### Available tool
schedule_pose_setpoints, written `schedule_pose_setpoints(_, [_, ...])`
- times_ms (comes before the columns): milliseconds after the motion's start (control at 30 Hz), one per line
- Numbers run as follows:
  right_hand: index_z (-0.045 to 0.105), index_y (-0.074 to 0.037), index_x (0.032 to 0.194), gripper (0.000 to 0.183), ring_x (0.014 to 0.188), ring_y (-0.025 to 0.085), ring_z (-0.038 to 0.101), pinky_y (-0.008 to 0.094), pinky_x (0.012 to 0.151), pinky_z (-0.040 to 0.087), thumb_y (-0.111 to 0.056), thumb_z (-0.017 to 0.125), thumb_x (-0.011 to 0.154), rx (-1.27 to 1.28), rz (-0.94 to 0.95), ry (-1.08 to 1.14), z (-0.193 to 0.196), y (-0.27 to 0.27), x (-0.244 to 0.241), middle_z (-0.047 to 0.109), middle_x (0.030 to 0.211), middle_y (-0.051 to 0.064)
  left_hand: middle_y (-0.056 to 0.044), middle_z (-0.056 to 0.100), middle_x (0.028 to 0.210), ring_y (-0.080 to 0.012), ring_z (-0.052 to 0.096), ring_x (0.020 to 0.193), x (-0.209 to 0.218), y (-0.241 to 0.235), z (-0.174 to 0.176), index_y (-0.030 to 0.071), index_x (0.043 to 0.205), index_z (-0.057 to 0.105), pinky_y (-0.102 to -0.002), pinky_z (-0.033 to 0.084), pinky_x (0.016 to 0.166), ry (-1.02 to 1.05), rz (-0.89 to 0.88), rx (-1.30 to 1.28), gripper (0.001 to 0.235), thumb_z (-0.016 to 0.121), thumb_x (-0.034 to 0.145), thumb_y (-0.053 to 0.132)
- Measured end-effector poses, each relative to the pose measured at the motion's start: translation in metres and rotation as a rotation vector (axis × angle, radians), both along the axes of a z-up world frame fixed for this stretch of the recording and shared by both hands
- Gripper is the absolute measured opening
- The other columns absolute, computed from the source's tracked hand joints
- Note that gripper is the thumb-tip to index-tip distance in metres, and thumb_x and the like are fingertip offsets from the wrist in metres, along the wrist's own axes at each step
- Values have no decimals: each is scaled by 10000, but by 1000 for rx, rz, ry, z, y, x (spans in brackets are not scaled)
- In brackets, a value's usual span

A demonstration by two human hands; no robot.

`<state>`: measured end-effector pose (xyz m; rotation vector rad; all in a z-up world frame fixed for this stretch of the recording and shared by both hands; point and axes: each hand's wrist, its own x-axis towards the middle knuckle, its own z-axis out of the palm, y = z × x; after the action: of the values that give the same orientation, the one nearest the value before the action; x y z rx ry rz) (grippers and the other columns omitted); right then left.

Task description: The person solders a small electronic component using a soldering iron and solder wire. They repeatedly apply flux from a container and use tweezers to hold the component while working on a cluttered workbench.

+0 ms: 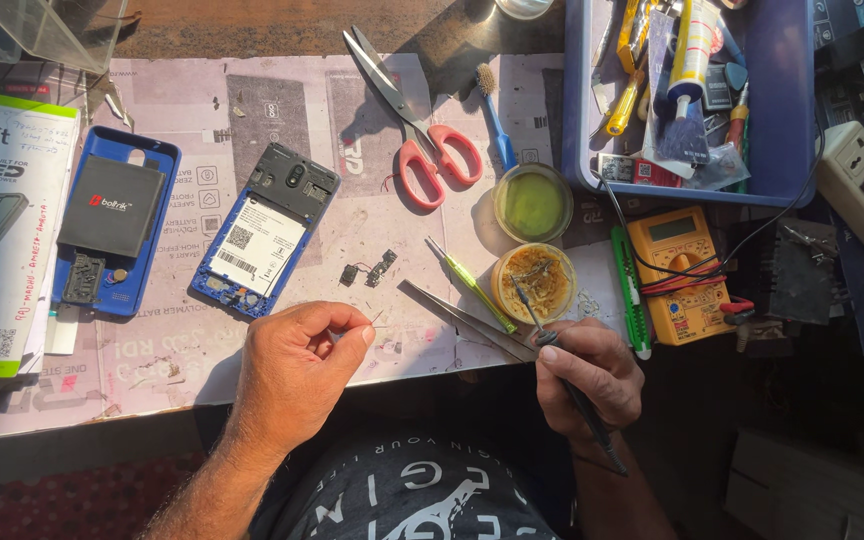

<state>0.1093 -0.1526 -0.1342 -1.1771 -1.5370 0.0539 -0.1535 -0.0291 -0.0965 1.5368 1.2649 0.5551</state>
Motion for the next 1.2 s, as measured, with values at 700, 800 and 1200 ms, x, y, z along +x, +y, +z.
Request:
schedule_pose_setpoints(700, [641, -131, 1163, 282, 890, 207, 720, 296, 686, 608, 25, 679, 931, -13, 24, 55, 3, 0, -3, 640, 1048, 92, -9, 731, 718, -46, 571, 578, -1, 1, 1, 36, 879, 789, -220, 477, 518, -7, -17, 29, 97, 771, 822, 112])
schedule_pose_setpoints(800, [638, -118, 1155, 275, 887, 204, 714, 329, 742, 618, 15, 678, 919, -25, 25, 50, 5, 0, -4, 635, 1041, 95, -7, 732, 710, -45, 572, 575, -1, 1, 0, 40, 883, 790, -225, 470, 509, -16, -11, 16, 99, 772, 821, 116])
schedule_pose_setpoints(1200, [653, -123, 1153, 266, 898, 171, 703, 292, 734, 593, 19, 700, 932, -49, 11, 12, 5, -1, -3, 642, 1087, 105, -9, 728, 696, -51, 564, 562, -1, -1, -1, 39, 868, 787, -232, 465, 508, -27, 3, 56, 96, 784, 809, 115])
